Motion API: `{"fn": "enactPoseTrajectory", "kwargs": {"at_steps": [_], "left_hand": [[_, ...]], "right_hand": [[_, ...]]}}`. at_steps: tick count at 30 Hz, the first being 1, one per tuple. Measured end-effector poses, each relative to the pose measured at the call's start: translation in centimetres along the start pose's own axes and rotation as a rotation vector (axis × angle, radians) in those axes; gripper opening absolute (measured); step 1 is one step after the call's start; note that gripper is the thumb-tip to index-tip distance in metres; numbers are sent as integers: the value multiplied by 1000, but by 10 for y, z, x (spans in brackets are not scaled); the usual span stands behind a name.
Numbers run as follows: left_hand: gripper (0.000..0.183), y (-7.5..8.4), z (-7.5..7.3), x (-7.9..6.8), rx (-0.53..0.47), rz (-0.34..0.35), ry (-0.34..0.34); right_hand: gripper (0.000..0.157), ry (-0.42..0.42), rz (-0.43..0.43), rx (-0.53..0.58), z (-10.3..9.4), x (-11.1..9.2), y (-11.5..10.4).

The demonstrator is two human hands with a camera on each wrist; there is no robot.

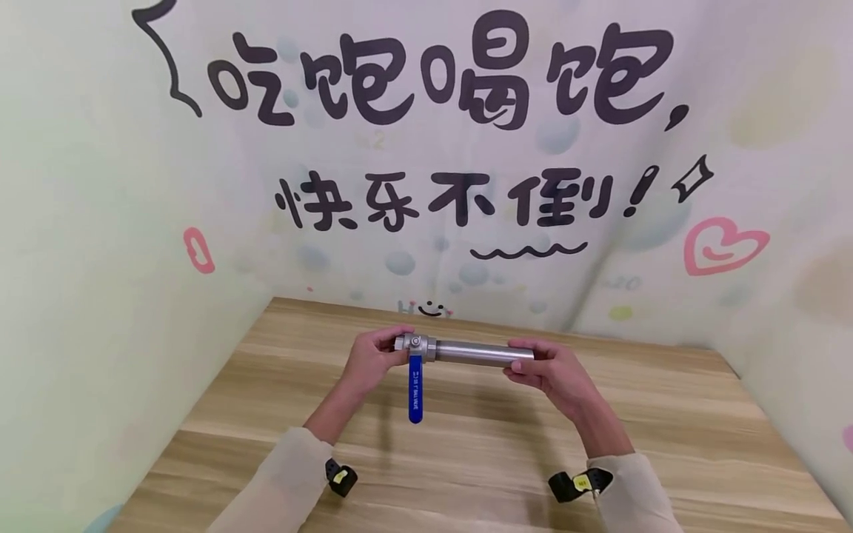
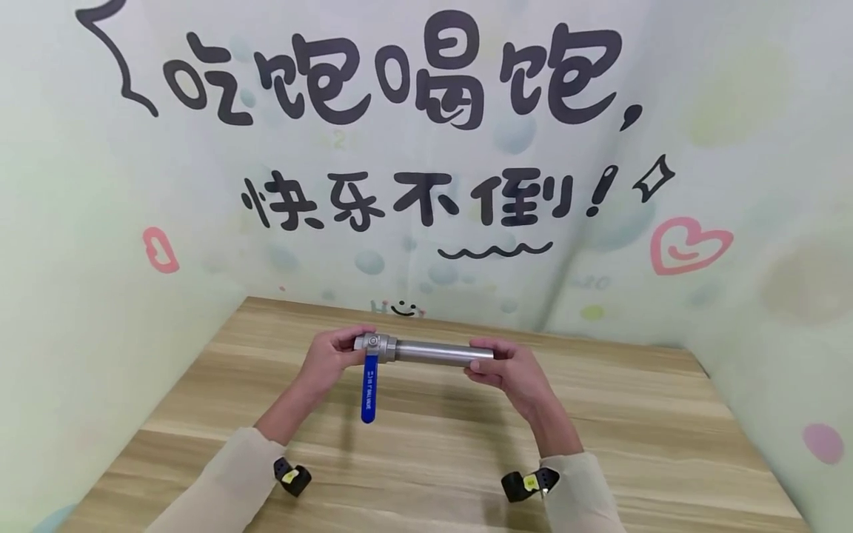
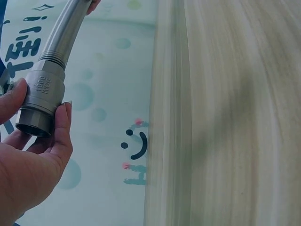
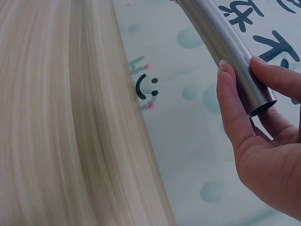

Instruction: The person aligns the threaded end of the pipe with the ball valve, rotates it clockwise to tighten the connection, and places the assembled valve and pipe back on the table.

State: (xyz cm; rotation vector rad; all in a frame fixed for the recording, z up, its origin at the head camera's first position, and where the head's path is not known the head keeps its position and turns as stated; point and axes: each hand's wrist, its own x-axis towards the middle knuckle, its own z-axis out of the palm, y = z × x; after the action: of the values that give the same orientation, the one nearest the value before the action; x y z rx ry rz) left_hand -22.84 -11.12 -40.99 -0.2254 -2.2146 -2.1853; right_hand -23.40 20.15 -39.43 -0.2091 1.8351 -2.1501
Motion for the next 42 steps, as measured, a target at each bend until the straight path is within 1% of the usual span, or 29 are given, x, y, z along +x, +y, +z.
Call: {"fn": "enactPoseTrajectory", "kwargs": {"at_steps": [8,20,27,34,37,42], "left_hand": [[37,0,3,-1,6,5,5],[37,-3,3,-1,14,-13,-4],[37,-1,0,-1,37,-24,10],[38,4,0,2,23,-12,6],[38,2,2,3,20,-11,-3],[36,0,3,3,18,-22,14]], "right_hand": [[33,-14,-7,1,-3,-1,2],[32,-11,9,-10,-5,-3,5],[38,-27,6,-4,-2,1,4],[42,-39,-3,2,-4,2,0],[38,-33,-9,-2,-6,0,0],[36,-52,-6,-11,-7,-1,-1]]}}
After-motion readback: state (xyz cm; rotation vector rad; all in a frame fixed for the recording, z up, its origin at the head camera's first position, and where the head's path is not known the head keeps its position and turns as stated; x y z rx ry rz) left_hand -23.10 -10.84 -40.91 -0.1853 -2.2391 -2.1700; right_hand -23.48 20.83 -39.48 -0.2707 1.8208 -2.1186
